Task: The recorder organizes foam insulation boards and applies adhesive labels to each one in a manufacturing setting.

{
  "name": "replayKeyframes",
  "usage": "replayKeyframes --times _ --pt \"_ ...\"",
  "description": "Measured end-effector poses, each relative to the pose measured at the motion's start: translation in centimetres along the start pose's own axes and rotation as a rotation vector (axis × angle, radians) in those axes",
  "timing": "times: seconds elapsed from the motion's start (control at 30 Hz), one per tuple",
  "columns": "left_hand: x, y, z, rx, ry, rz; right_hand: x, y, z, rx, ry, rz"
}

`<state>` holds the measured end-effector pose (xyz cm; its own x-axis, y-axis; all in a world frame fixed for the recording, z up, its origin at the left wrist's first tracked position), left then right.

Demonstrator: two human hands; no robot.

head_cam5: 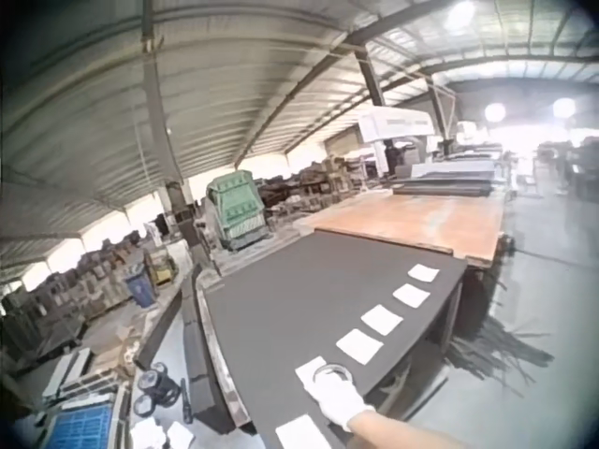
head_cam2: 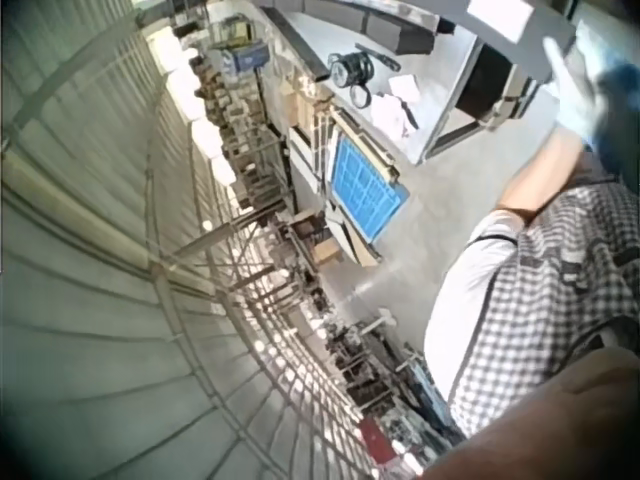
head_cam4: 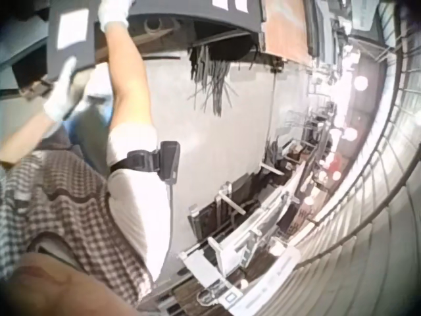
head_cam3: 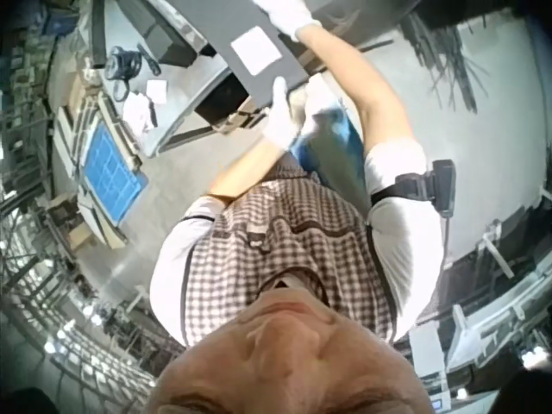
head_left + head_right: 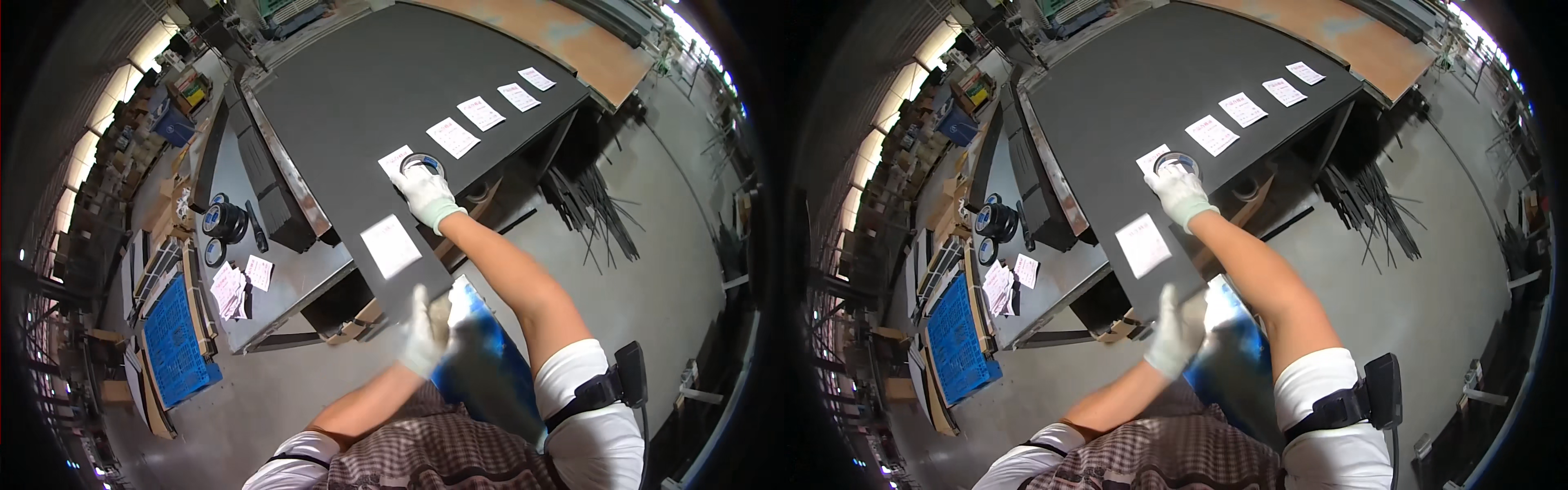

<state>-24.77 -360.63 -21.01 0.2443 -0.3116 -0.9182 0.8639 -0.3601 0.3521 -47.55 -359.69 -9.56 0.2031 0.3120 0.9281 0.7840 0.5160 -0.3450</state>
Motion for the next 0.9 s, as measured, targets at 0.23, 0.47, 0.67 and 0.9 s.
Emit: replayKeyframes --times 0.23,0.47,0.67,0.9 --pt "-5.7 8.6 0.3 -0.181 -0.652 0.079 7.3 3.5 -2.2 0.059 -0.066 -0.015" --pt "-9.2 7.2 11.1 -0.413 -0.73 0.038 11.6 11.3 -10.6 0.452 -0.562 -0.698" --pt "2.6 6.8 13.7 -0.155 -0.318 0.045 6.7 6.5 1.9 0.233 -0.385 -0.671" --pt "13.0 0.0 11.3 -0.204 -0.53 0.186 -10.3 12.7 1.0 -0.157 -0.968 -0.962"
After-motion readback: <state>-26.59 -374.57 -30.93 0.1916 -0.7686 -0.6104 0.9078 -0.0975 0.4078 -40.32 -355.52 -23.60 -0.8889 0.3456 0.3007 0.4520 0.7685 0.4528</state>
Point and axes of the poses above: each hand's wrist, its own y-axis away from the middle knuckle, its own x-axis out of the back of the hand, z = x × y, the point moved 6 cm from there along -y, towards the middle knuckle, and after that the axes turned 13 degrees about y, right-handed, at the moved point
